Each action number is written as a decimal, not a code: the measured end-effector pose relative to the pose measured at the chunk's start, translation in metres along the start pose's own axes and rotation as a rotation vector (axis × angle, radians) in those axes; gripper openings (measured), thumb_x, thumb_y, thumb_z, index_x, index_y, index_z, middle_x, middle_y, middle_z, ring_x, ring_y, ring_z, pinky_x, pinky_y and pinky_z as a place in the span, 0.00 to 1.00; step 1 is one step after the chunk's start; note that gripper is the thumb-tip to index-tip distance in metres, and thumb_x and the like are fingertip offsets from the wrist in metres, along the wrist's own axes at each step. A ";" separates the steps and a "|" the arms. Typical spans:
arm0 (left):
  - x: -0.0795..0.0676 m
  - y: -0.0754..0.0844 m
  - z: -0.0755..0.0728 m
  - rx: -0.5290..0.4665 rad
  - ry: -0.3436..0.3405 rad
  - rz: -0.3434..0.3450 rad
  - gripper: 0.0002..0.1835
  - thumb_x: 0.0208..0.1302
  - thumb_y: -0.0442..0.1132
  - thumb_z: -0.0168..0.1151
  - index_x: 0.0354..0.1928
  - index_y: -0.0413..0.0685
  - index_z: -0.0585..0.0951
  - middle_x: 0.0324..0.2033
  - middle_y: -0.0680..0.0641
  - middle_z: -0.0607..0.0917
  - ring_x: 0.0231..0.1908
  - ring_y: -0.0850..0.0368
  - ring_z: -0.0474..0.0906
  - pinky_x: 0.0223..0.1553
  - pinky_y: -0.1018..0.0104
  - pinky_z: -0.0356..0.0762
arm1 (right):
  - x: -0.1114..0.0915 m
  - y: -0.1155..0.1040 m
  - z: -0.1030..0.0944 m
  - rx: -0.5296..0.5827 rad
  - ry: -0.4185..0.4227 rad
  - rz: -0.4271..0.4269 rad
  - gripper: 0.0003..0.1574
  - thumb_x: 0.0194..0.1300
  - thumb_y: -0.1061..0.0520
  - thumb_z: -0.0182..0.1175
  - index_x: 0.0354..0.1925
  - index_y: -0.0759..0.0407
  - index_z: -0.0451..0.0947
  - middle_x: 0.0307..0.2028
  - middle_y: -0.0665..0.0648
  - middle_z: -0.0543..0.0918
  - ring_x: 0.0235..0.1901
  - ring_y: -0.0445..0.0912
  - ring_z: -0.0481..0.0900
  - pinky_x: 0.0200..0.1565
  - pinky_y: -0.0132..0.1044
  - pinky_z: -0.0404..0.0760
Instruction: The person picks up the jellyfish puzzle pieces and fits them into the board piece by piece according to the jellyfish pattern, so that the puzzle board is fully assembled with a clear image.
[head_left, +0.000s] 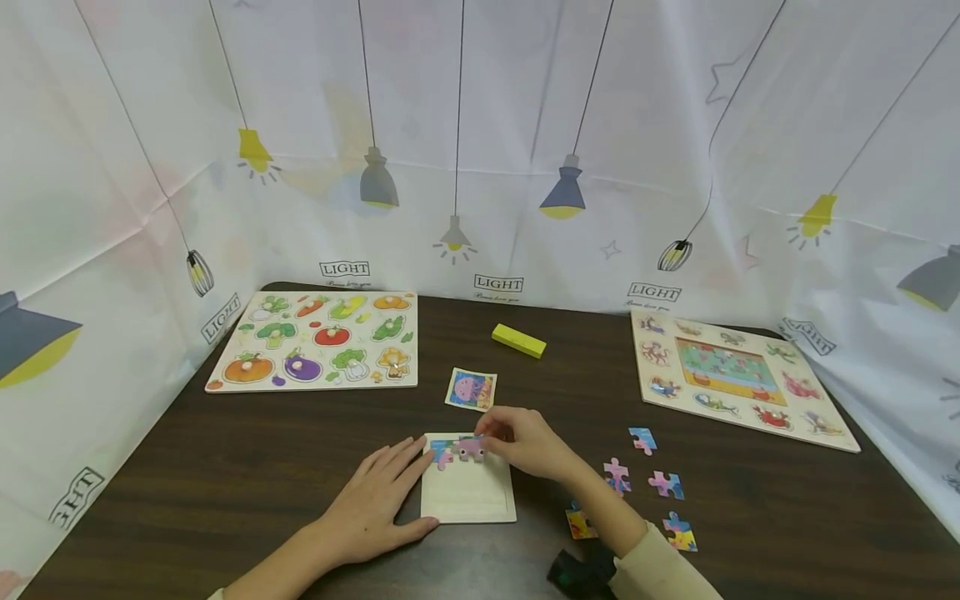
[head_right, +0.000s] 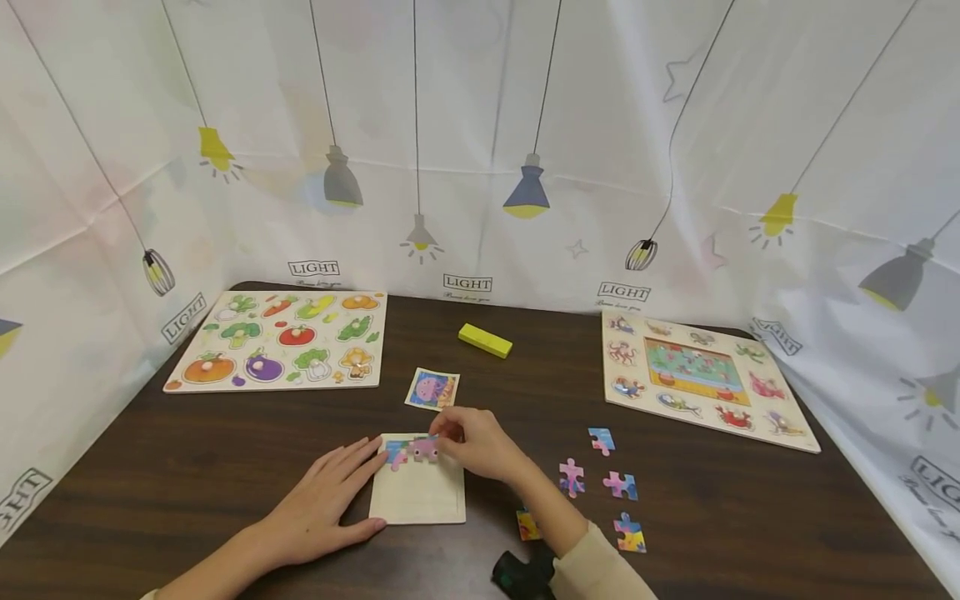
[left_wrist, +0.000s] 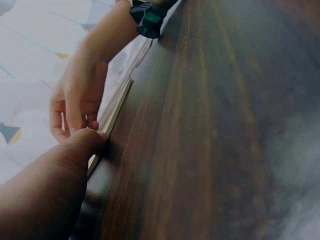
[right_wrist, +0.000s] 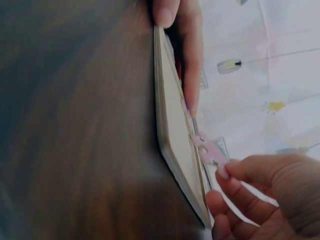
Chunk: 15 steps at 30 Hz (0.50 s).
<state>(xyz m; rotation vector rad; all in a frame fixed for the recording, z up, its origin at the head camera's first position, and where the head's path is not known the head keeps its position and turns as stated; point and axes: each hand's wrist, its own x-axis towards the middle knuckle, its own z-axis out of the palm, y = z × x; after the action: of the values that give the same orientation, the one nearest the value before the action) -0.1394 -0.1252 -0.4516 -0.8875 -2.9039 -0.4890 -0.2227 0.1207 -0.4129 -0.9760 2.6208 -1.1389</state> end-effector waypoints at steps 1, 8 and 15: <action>0.000 0.000 0.000 -0.001 0.003 0.003 0.44 0.59 0.70 0.42 0.70 0.49 0.57 0.69 0.48 0.53 0.68 0.51 0.47 0.64 0.49 0.45 | 0.000 0.001 0.002 -0.003 0.003 0.007 0.03 0.60 0.62 0.60 0.35 0.55 0.77 0.23 0.45 0.74 0.23 0.40 0.68 0.24 0.30 0.70; 0.000 -0.001 0.002 0.008 0.035 0.029 0.44 0.59 0.69 0.44 0.69 0.47 0.58 0.68 0.48 0.56 0.67 0.51 0.48 0.63 0.49 0.47 | -0.001 0.001 0.011 -0.011 0.039 0.048 0.04 0.59 0.63 0.61 0.34 0.56 0.78 0.23 0.46 0.74 0.23 0.40 0.69 0.25 0.30 0.70; 0.000 -0.001 0.000 0.008 0.024 0.023 0.44 0.59 0.69 0.44 0.69 0.48 0.58 0.69 0.48 0.55 0.68 0.52 0.47 0.63 0.49 0.46 | -0.001 -0.003 0.015 -0.058 0.065 0.044 0.04 0.57 0.64 0.61 0.33 0.57 0.78 0.23 0.46 0.75 0.23 0.40 0.69 0.26 0.30 0.72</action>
<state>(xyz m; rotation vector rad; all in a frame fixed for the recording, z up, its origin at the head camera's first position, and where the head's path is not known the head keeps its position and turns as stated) -0.1401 -0.1256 -0.4519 -0.9071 -2.8684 -0.4827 -0.2152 0.1101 -0.4219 -0.9020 2.7264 -1.1081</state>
